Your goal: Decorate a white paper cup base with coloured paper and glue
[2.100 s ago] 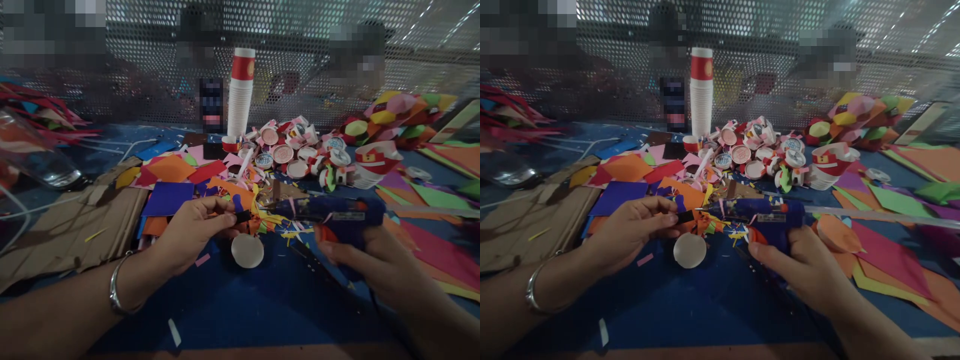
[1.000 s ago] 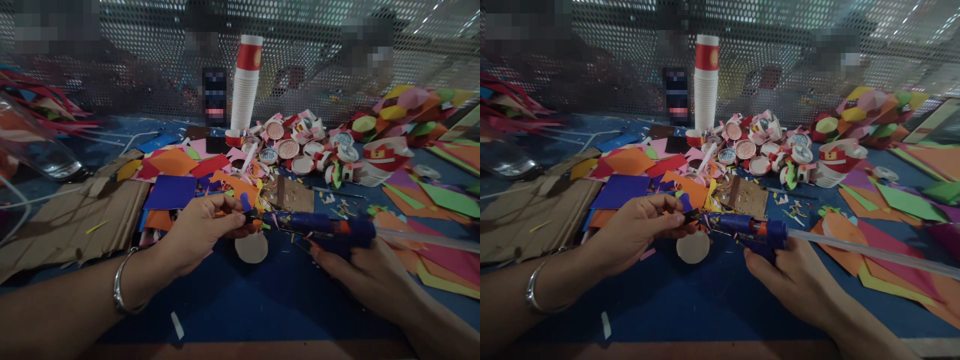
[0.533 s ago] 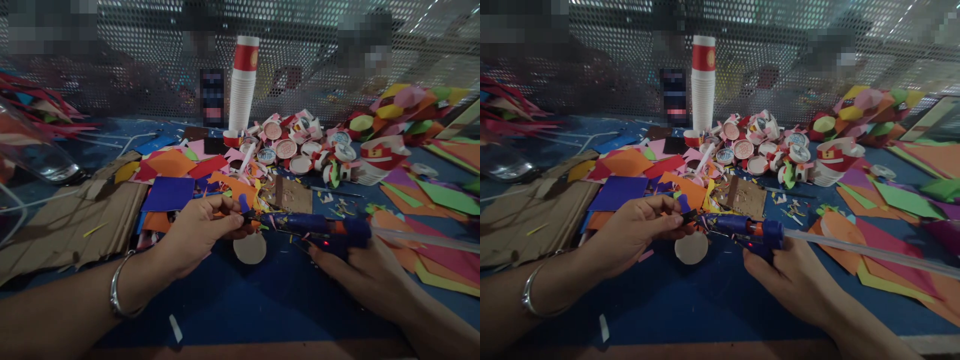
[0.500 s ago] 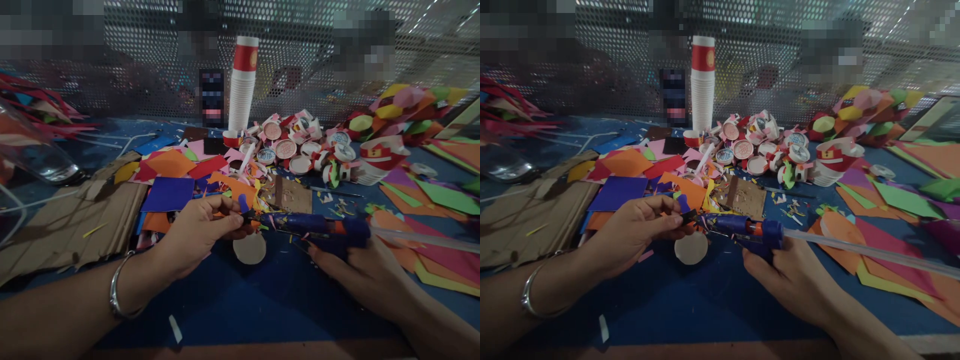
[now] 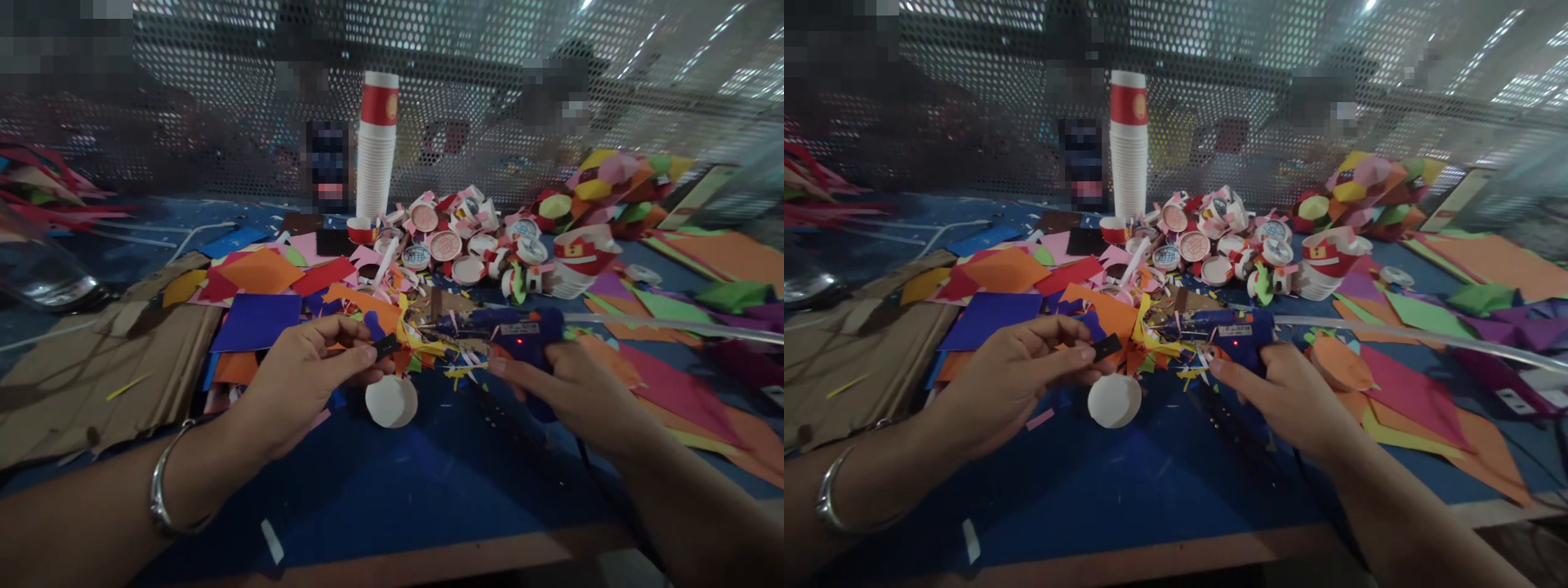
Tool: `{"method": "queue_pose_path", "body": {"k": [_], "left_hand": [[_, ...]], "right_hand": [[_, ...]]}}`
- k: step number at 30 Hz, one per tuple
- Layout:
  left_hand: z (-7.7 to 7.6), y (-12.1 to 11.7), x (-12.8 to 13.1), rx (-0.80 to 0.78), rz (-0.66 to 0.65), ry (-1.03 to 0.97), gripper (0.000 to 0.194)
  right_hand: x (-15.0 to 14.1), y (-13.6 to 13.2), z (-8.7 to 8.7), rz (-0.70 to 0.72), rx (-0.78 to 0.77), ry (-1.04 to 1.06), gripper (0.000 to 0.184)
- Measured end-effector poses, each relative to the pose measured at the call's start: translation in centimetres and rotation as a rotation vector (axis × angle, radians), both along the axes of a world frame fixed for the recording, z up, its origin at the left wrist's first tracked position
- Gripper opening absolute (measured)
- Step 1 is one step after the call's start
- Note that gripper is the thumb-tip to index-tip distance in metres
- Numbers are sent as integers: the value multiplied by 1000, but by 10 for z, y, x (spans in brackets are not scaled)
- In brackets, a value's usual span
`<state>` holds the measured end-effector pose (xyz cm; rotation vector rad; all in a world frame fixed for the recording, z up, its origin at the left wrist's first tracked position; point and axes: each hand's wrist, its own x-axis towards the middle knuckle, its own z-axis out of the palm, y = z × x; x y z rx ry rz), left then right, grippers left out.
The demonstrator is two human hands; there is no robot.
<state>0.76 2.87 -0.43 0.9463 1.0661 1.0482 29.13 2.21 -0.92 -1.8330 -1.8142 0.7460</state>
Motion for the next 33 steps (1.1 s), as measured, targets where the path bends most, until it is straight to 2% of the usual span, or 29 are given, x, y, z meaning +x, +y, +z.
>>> {"method": "queue_pose_path", "body": {"k": [2, 6, 10, 13, 17, 20, 21, 23, 26, 28, 30, 33], "left_hand": [[0, 1, -1, 16, 7, 15, 16], [-1, 3, -3, 34, -4, 39, 15], [-2, 5, -3, 104, -2, 71, 15], [-2, 6, -4, 131, 0, 86, 16], [-3, 6, -5, 134, 8, 108, 15], [-4, 7, -5, 149, 12, 124, 15], [-5, 7, -4, 153, 15, 123, 15], [-5, 8, -4, 158, 21, 124, 15], [-5, 8, -4, 172, 23, 131, 14], [-5, 8, -4, 174, 19, 135, 13], [-4, 7, -5, 181, 18, 137, 12], [-4, 6, -4, 208, 9, 143, 11]], "right_hand": [[5, 6, -1, -1, -25, 46, 56], [10, 13, -3, -120, -119, 170, 57], [13, 15, -6, -154, -99, 171, 53], [20, 16, -9, -159, -71, 91, 54], [34, 14, -8, -169, 17, -120, 55], [34, 4, -1, -207, 128, -285, 43], [31, -2, 2, -191, 217, -380, 41], [17, -15, 8, -42, 321, -386, 32], [-12, -34, 13, 289, 349, -238, 19], [-30, -45, 12, 501, 365, -238, 15], [-42, -53, 8, 612, 396, -260, 20], [-50, -62, 0, 648, 417, -293, 27]]}}
